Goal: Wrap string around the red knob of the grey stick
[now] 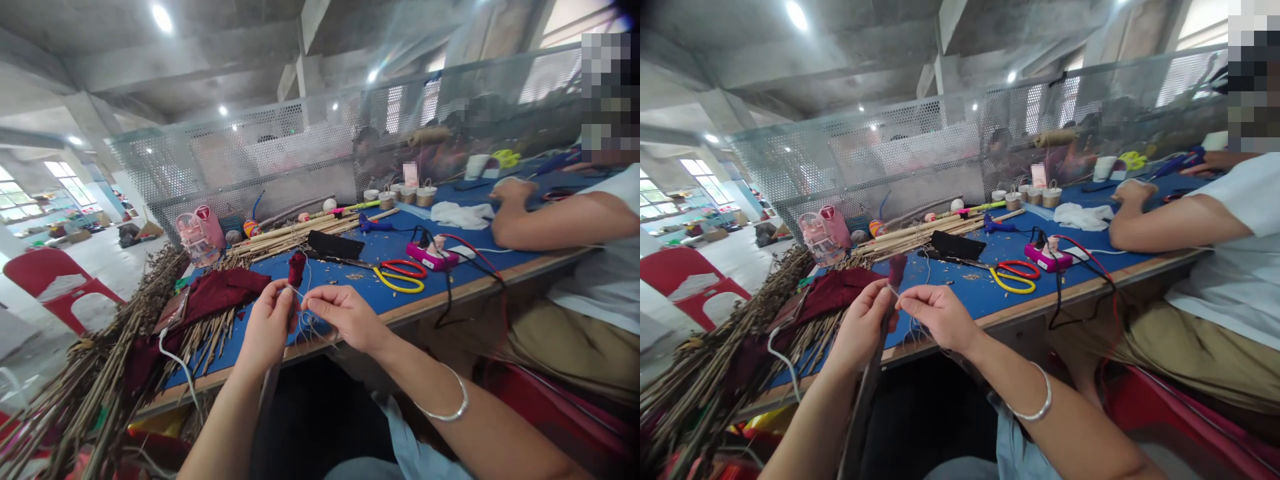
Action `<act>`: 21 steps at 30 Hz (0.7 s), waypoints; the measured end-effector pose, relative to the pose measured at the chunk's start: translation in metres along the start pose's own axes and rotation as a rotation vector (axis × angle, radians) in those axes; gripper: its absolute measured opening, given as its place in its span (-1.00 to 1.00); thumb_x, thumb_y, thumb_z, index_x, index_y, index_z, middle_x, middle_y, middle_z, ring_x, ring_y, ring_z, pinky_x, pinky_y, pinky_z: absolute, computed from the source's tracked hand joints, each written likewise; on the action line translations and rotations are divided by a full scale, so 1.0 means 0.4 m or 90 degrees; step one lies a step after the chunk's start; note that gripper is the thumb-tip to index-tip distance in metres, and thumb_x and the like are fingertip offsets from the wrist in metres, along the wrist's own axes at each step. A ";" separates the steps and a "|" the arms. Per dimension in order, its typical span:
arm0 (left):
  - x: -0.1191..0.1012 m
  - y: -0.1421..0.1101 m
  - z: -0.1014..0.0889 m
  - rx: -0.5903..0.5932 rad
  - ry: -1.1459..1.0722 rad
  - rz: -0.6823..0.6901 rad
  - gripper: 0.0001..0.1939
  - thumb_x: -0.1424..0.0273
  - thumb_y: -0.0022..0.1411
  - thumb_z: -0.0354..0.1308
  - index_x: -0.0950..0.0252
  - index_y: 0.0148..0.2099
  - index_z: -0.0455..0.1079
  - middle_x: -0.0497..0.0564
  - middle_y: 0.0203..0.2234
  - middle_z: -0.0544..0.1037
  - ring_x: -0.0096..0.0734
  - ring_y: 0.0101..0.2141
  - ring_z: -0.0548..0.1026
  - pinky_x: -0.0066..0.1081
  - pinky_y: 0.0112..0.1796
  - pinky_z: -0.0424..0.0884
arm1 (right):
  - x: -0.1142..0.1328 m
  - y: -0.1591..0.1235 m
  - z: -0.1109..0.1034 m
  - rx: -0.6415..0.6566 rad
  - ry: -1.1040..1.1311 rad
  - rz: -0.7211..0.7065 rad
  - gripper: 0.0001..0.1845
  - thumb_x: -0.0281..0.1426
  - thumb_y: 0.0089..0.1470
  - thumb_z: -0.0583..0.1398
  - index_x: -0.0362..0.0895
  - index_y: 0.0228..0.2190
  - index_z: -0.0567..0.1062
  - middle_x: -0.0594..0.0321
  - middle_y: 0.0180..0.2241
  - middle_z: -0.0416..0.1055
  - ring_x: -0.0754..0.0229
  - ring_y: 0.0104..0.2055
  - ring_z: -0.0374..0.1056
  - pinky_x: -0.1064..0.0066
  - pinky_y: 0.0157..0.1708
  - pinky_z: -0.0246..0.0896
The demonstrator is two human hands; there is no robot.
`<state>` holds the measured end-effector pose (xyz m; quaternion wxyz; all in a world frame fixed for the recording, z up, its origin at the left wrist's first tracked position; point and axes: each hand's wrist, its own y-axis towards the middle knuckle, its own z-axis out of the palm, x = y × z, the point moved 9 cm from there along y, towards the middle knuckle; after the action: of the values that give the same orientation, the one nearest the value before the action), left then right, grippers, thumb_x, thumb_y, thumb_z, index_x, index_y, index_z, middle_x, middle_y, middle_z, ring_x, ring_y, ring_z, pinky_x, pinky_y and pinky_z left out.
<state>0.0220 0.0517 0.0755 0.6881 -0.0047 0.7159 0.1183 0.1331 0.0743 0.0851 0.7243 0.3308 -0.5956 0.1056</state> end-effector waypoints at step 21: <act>0.009 0.039 0.022 0.074 -0.170 0.008 -0.63 0.38 0.03 0.30 0.24 -0.16 0.21 -0.15 -0.59 0.45 -0.59 -0.65 0.34 -0.56 -0.60 0.23 | 0.046 0.000 -0.048 -0.016 -0.363 -0.136 -0.71 -0.30 0.15 0.12 -0.21 -0.40 0.57 0.26 -0.50 0.47 0.30 -0.47 0.29 0.50 -0.41 0.16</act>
<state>0.0280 0.0689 0.0745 0.7757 0.0556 0.6235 0.0806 0.1534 0.0816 0.1010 0.5389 0.3988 -0.7381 -0.0759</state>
